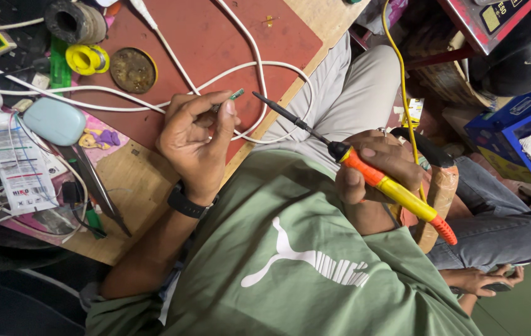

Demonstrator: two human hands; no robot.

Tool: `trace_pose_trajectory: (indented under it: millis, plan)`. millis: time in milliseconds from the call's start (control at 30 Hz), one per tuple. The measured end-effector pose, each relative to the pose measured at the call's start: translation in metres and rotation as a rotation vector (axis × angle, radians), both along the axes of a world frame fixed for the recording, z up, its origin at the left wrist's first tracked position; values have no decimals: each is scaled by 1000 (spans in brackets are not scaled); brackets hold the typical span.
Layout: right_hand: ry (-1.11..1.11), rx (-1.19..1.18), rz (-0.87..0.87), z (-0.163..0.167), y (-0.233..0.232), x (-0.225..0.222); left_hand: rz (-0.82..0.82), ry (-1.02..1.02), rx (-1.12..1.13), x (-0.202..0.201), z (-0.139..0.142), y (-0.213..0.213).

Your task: The person sits at a cluttered workbench, picks up a small green circuit board and handles it with both hands, then takes a soldering iron and solders the board, holding it in one hand while applying the iron with the other.

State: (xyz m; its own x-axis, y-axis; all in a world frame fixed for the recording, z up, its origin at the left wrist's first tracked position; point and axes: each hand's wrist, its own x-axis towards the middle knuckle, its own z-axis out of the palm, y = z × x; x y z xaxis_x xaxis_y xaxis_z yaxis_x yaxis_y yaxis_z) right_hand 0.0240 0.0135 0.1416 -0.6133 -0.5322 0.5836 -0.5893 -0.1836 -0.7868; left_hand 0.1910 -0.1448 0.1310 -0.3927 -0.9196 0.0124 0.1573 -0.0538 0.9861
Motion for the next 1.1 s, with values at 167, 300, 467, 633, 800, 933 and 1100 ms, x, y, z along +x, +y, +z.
trace_pose_trajectory:
  millis: [167,300,467,633,800,933,1100]
  plan:
    - [-80,190,257,20,13,-5,-7,12,12,2,0,1]
    - [-11,146,266,10,11,-11,-7,7,15,1,0,1]
    - [33,43,202,-2,2,-6,-10,9,11,2,0,1]
    - [51,113,187,1,3,-4,-8,11,8,2,-1,1]
    - [78,45,170,-4,2,-6,-11,-1,5,2,-1,1]
    - [63,31,192,-7,-2,-8,-11,4,0,2,-1,1]
    - [61,21,209,-4,-1,-10,-14,1,-10,2,-1,1]
